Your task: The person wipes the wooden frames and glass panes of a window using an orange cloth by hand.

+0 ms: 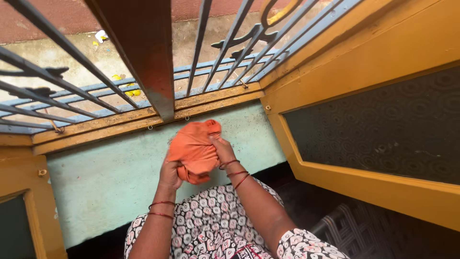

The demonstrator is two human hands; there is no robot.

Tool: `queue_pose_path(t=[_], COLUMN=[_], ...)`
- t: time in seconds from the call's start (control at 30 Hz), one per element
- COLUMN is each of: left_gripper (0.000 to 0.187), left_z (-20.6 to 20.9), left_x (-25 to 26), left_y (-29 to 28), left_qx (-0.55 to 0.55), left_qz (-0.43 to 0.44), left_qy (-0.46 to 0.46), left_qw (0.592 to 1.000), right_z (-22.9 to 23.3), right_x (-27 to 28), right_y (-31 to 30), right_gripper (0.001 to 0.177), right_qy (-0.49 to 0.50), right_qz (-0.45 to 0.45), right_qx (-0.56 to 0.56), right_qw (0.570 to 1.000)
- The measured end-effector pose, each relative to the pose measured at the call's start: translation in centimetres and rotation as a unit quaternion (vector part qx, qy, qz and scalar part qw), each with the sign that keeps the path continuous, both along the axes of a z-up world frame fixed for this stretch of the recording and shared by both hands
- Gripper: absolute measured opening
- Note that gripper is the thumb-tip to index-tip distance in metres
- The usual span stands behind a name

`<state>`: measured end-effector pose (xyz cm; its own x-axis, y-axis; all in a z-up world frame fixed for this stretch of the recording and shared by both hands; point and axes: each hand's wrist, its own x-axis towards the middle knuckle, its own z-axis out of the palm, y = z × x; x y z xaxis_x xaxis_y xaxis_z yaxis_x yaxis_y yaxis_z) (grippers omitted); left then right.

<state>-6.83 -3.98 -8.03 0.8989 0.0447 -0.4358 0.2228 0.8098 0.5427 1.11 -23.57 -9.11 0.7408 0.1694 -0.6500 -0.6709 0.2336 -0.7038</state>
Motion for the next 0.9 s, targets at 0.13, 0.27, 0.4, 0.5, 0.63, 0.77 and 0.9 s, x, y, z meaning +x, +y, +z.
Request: queue_pose_path(t=[0.13, 0.27, 0.4, 0.5, 0.63, 0.77, 0.9], left_gripper=[0.076, 0.067, 0.064, 0.071, 0.081, 0.074, 0.067], left_z=[3.5, 6.0, 12.0, 21.1, 31.4, 40.7, 51.3], left_x=[-2.6, -1.8, 0.6, 0.8, 1.0, 1.7, 1.5], left_y=[-1.4, 0.7, 3.0, 3.9, 1.7, 1.6, 3.2], left_qx=[-0.266, -0.200, -0.003, 0.018, 0.160, 0.128, 0.104], left_qz=[-0.065, -0.071, -0.084, -0.076, -0.109, -0.145, -0.201], left_qy=[-0.105, -0.031, 0.084, 0.097, 0.007, -0.080, -0.110], left_qw=[0.956, 0.977, 0.993, 0.992, 0.981, 0.978, 0.968], right_z=[6.8, 15.3, 21.5, 25.8, 33.1, 41.7, 51.6], right_x=[0.4, -2.3, -2.5, -2.1, -0.5, 2.8, 4.8], right_y=[3.6, 5.5, 5.0, 4.8, 4.0, 1.9, 1.2], right_gripper=[0.034, 0.040, 0.052, 0.047, 0.047, 0.035, 0.030], right_qy=[-0.077, -0.018, 0.060, 0.015, -0.193, -0.351, -0.342], right_qz=[0.119, 0.162, 0.086, 0.047, -0.015, -0.095, -0.145], right_qx=[0.177, 0.352, 0.294, 0.178, 0.149, 0.013, -0.086], right_qw=[0.974, 0.922, 0.950, 0.983, 0.970, 0.932, 0.924])
